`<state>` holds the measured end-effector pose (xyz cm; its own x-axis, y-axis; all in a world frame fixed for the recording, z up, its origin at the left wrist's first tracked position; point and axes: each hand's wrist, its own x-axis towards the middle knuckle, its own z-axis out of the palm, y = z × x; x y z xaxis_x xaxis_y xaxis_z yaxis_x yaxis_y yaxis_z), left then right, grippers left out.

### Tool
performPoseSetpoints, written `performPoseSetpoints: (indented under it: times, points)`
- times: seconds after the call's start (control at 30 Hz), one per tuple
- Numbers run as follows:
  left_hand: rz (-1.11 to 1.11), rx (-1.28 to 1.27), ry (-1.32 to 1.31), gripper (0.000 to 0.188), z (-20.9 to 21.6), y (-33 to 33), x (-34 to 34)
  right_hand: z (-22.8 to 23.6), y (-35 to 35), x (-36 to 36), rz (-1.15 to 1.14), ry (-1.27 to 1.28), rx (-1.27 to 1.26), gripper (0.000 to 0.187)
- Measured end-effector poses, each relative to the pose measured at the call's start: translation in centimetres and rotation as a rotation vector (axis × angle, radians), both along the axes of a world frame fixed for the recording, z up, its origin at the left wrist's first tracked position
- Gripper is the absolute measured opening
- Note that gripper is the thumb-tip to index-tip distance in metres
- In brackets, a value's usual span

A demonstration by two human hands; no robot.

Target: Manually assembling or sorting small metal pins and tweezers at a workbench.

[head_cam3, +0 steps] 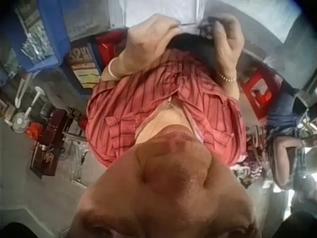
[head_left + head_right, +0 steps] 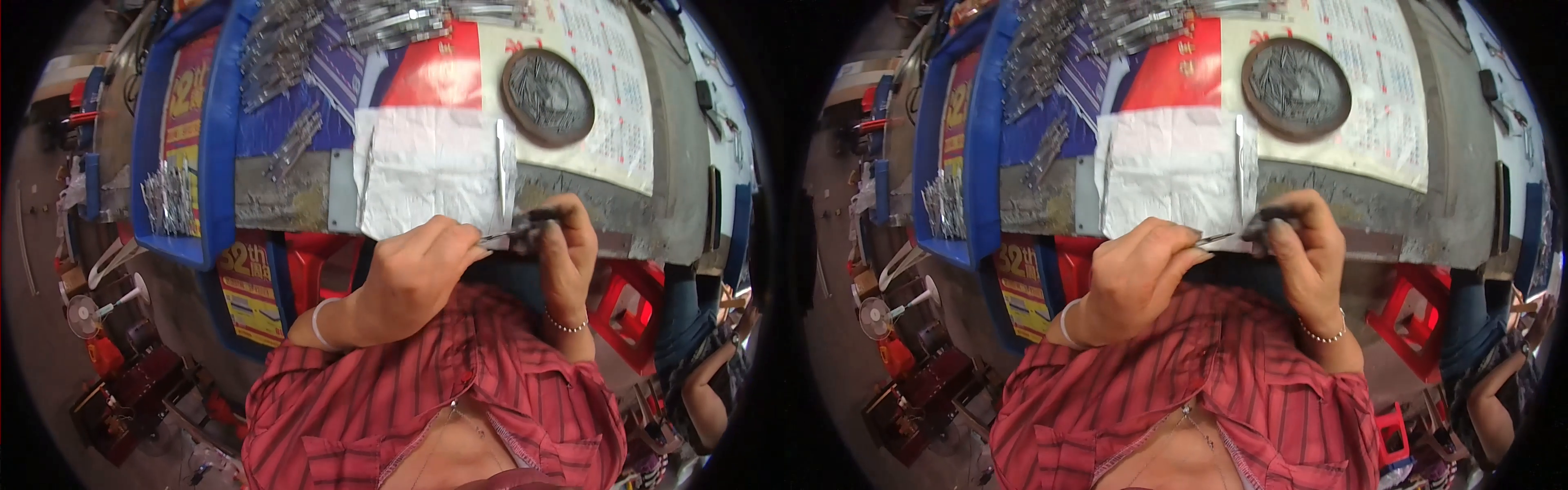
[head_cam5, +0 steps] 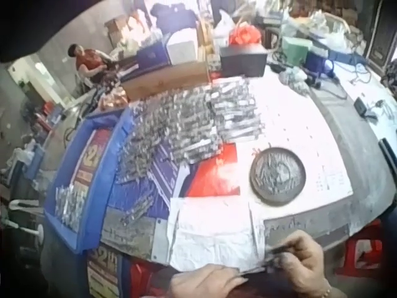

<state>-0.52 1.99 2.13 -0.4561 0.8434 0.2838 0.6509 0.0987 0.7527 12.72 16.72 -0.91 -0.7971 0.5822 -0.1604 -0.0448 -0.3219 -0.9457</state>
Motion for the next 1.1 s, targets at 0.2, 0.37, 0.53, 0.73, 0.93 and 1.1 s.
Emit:
performPoseSetpoints:
  times: [0.2, 0.37, 0.53, 0.73, 0.93, 1.1]
  points:
    - [0.117, 0.05, 0.129, 0.016, 3.1, 2.6, -7.3, -2.2, 3.6, 2.6, -0.281, -0.117, 0.335, 0.008]
    - [0.156, 0.124, 0.135, 0.012, 3.8, 9.3, -14.5, -3.5, 3.8, 3.5, -0.283, -0.038, 0.56, 0.008]
    - [0.028, 0.162, 0.294, 0.015, 2.1, 18.8, -20.9, -3.0, 4.2, 2.2, -0.242, -0.003, 0.681, 0.011]
    - [0.071, 0.088, 0.428, 0.017, -1.0, 29.2, -28.0, -2.6, 4.5, 1.7, -0.251, -0.001, 0.799, 0.013]
    - [0.039, -0.079, 0.496, 0.016, -3.6, 35.0, -29.9, -3.1, 4.5, 2.2, -0.233, 0.007, 0.831, 0.017]
    - [-0.041, -0.119, 0.495, 0.019, -4.5, 35.3, -30.9, -2.9, 4.6, 2.3, -0.214, 0.024, 0.826, 0.018]
